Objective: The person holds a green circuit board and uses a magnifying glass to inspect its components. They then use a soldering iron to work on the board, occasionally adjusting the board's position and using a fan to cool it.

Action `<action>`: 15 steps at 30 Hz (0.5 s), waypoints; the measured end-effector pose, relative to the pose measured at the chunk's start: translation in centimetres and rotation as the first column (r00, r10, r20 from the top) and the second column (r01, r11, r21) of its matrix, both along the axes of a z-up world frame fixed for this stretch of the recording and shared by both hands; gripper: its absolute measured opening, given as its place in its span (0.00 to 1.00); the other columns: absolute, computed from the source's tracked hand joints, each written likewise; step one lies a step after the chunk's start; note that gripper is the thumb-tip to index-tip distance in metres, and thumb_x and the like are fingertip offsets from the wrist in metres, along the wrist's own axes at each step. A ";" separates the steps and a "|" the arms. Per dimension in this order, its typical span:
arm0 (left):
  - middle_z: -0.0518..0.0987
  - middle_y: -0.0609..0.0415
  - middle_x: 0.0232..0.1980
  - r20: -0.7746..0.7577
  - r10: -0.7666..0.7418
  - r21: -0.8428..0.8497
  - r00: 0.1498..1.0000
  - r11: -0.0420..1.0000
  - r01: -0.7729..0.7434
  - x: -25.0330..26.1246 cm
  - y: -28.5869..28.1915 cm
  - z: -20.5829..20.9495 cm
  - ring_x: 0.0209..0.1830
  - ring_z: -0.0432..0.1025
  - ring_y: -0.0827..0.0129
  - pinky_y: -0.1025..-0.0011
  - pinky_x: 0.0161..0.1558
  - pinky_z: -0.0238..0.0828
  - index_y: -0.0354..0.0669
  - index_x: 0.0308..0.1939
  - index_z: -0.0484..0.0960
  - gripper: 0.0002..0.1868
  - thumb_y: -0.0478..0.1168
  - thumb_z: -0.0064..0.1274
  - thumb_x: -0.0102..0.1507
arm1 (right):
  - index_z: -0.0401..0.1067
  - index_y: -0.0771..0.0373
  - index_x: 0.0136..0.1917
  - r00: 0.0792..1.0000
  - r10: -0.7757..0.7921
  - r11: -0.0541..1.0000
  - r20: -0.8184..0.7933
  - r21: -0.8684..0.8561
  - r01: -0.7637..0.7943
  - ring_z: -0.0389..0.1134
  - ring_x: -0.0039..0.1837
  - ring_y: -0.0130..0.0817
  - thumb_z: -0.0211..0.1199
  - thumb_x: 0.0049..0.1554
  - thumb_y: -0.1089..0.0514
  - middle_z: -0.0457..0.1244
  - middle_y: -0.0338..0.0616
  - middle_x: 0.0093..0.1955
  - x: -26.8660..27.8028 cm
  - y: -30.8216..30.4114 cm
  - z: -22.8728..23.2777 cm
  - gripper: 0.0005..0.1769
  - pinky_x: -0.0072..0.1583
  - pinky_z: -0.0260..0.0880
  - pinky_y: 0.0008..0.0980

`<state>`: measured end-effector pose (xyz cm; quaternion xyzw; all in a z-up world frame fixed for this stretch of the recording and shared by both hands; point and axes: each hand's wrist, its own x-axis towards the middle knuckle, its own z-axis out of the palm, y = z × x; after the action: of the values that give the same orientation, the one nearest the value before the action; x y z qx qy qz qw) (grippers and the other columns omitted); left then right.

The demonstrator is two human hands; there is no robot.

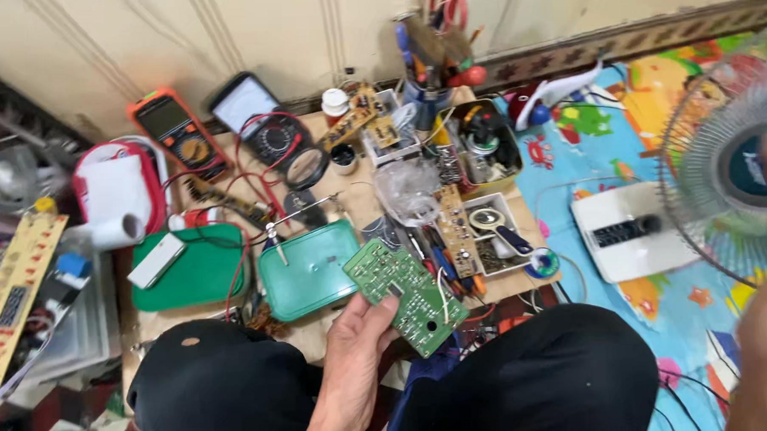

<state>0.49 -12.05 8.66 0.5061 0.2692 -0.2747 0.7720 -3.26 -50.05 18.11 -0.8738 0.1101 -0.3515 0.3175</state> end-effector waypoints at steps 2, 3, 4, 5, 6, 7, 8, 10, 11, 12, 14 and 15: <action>0.85 0.59 0.50 0.042 0.048 -0.066 0.998 0.997 -0.045 -0.2 0.4 0.0 0.51 0.77 0.71 0.67 0.63 0.71 0.47 0.63 0.87 0.17 0.38 0.60 0.70 | 0.73 0.76 0.71 0.994 0.099 0.993 -0.050 0.076 -0.095 0.66 0.86 0.53 0.53 0.79 0.70 0.67 0.62 0.78 -1.4 13.1 0.1 0.12 0.87 0.61 0.48; 0.85 0.59 0.50 0.040 0.077 -0.061 0.996 0.995 -0.074 -0.2 0.5 -0.9 0.51 0.77 0.71 0.67 0.63 0.71 0.47 0.63 0.87 0.17 0.38 0.60 0.70 | 0.73 0.76 0.71 0.990 0.128 0.989 -0.053 0.081 -0.123 0.66 0.86 0.53 0.53 0.79 0.70 0.67 0.62 0.78 -0.4 15.5 -1.2 0.12 0.87 0.61 0.48; 0.84 0.57 0.43 0.118 0.157 -0.162 0.981 0.977 -0.137 -0.4 0.6 -1.9 0.44 0.79 0.69 0.66 0.55 0.78 0.44 0.64 0.84 0.18 0.36 0.59 0.70 | 0.74 0.68 0.72 0.979 0.126 0.931 -0.158 0.360 -0.061 0.69 0.80 0.42 0.57 0.73 0.65 0.69 0.54 0.76 0.4 17.9 -2.5 0.17 0.81 0.65 0.39; 0.83 0.55 0.37 0.190 0.241 -0.264 0.952 0.946 -0.187 -0.5 0.7 -2.9 0.37 0.80 0.68 0.65 0.46 0.84 0.41 0.65 0.81 0.19 0.33 0.59 0.70 | 0.75 0.61 0.74 0.952 0.150 0.801 -0.266 0.598 0.041 0.72 0.74 0.32 0.61 0.66 0.60 0.71 0.45 0.73 1.0 20.4 -3.7 0.23 0.76 0.69 0.31; 0.83 0.55 0.37 0.189 0.264 -0.261 0.946 0.942 -0.211 -0.6 0.9 -3.0 0.37 0.80 0.68 0.65 0.46 0.84 0.41 0.65 0.81 0.19 0.33 0.59 0.70 | 0.75 0.61 0.74 0.948 0.174 0.800 -0.267 0.600 0.022 0.72 0.74 0.32 0.61 0.66 0.60 0.71 0.45 0.73 1.4 22.2 -4.9 0.23 0.76 0.69 0.31; 0.77 0.58 0.34 0.165 0.308 -0.231 0.937 0.936 -0.267 -0.6 1.1 -3.1 0.36 0.76 0.72 0.69 0.47 0.79 0.42 0.61 0.80 0.16 0.33 0.60 0.69 | 0.74 0.61 0.75 0.929 0.189 0.649 -0.319 0.750 0.126 0.69 0.76 0.30 0.63 0.62 0.57 0.70 0.42 0.75 1.7 23.9 -6.0 0.27 0.77 0.66 0.31; 0.71 0.61 0.32 0.139 0.351 -0.197 0.926 0.926 -0.321 -0.7 1.4 -3.3 0.36 0.72 0.76 0.73 0.48 0.74 0.44 0.57 0.80 0.13 0.33 0.61 0.69 | 0.73 0.61 0.76 0.903 0.213 0.466 -0.373 0.851 0.242 0.66 0.78 0.28 0.64 0.59 0.55 0.69 0.39 0.77 1.8 25.8 -7.1 0.32 0.79 0.62 0.30; 0.80 0.55 0.44 0.123 0.417 -0.235 0.901 0.894 -0.382 -0.9 1.9 -2.6 0.45 0.76 0.70 0.68 0.54 0.76 0.43 0.60 0.81 0.15 0.32 0.60 0.69 | 0.68 0.63 0.79 0.889 0.273 0.324 -0.366 0.906 0.274 0.68 0.76 0.32 0.62 0.59 0.56 0.69 0.46 0.77 2.0 27.9 -8.0 0.35 0.78 0.64 0.33; 0.88 0.49 0.56 0.110 0.460 -0.277 0.881 0.865 -0.418 -0.9 2.1 -2.3 0.54 0.81 0.64 0.63 0.61 0.78 0.43 0.62 0.82 0.17 0.31 0.59 0.69 | 0.64 0.65 0.82 0.883 0.308 0.174 -0.354 0.933 0.314 0.69 0.75 0.37 0.60 0.59 0.58 0.69 0.52 0.76 2.1 29.0 -8.4 0.38 0.77 0.66 0.35; 0.88 0.49 0.56 0.112 0.473 -0.273 0.874 0.860 -0.430 -1.1 2.7 -2.3 0.54 0.81 0.64 0.63 0.61 0.78 0.43 0.62 0.82 0.17 0.31 0.59 0.69 | 0.64 0.65 0.82 0.878 0.323 0.174 -0.353 0.934 0.311 0.69 0.75 0.37 0.60 0.59 0.58 0.69 0.52 0.76 2.1 29.7 -9.0 0.38 0.77 0.66 0.35; 0.87 0.42 0.55 0.055 0.508 -0.321 0.860 0.824 -0.466 -1.3 3.1 -2.4 0.50 0.81 0.56 0.56 0.54 0.84 0.36 0.62 0.80 0.16 0.27 0.56 0.69 | 0.59 0.64 0.88 0.835 0.340 0.128 -0.432 0.901 0.414 0.69 0.73 0.38 0.64 0.56 0.60 0.69 0.51 0.74 2.0 30.7 -10.1 0.47 0.77 0.65 0.36; 0.87 0.42 0.55 0.056 0.513 -0.325 0.857 0.821 -0.470 -1.2 3.4 -3.6 0.50 0.81 0.56 0.56 0.54 0.84 0.36 0.62 0.80 0.16 0.27 0.56 0.69 | 0.59 0.64 0.88 0.835 0.343 0.134 -0.431 0.902 0.411 0.69 0.73 0.38 0.64 0.56 0.60 0.69 0.51 0.74 2.2 30.7 -11.5 0.47 0.77 0.65 0.36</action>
<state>-0.68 -8.69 5.06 0.3143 0.2905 -0.0671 0.9013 -1.06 -19.39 6.59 -0.4975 0.4200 0.0704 0.7557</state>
